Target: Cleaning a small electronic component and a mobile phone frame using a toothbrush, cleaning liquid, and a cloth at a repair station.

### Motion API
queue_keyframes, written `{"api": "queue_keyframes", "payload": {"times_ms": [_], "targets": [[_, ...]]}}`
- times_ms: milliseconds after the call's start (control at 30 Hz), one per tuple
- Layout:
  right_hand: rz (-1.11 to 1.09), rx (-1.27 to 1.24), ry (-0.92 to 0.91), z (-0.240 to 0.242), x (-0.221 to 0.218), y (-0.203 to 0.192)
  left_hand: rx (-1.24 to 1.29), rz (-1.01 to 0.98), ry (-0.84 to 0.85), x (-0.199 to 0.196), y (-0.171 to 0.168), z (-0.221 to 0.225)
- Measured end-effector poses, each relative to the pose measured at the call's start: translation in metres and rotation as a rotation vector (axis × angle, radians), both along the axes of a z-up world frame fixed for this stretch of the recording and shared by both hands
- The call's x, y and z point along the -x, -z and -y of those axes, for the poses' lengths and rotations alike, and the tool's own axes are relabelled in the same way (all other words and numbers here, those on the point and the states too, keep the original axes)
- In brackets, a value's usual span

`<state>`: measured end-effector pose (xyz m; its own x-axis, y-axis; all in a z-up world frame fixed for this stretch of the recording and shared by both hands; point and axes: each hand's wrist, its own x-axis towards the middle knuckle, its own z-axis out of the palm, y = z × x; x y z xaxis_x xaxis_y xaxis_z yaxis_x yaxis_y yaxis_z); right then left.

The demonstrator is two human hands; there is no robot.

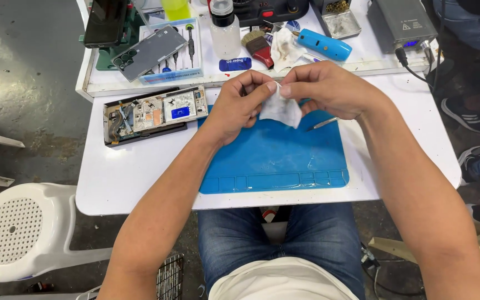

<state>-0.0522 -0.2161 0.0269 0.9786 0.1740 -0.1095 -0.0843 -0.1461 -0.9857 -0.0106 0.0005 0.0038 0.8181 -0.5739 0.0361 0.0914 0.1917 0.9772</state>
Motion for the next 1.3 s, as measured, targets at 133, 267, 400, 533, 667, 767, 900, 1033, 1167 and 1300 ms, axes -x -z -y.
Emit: {"api": "queue_keyframes", "payload": {"times_ms": [133,267,400,533,667,767,900,1033,1167,1300], "targets": [[-0.015,-0.019,0.011,-0.013,-0.002,0.001,0.018,-0.004,-0.002,-0.002,-0.001,-0.003],[-0.082,-0.083,0.027,-0.027,0.007,-0.017,0.032,0.004,-0.035,-0.005,-0.004,-0.004],[-0.107,-0.199,0.032,-0.025,0.003,-0.009,0.025,0.012,-0.062,-0.002,-0.008,-0.004],[-0.140,-0.337,0.051,-0.018,-0.002,0.002,-0.015,-0.117,-0.118,-0.007,-0.006,-0.002],[-0.170,-0.519,0.168,-0.011,-0.011,0.000,0.071,-0.272,-0.106,-0.016,0.002,-0.004],[-0.129,-0.547,0.296,-0.006,-0.022,0.007,0.098,-0.286,-0.097,-0.013,0.005,-0.003],[-0.093,-0.327,0.445,-0.029,-0.036,-0.034,-0.057,-0.284,-0.084,-0.009,-0.005,0.001],[0.298,0.020,0.437,-0.024,-0.109,-0.027,-0.054,-0.233,-0.054,-0.007,-0.005,0.001],[0.762,0.651,0.198,-0.044,-0.131,-0.049,-0.092,-0.198,-0.009,-0.005,-0.011,-0.003],[0.972,0.895,0.047,-0.054,-0.132,-0.045,-0.105,-0.193,-0.014,-0.003,-0.012,-0.004]]}}
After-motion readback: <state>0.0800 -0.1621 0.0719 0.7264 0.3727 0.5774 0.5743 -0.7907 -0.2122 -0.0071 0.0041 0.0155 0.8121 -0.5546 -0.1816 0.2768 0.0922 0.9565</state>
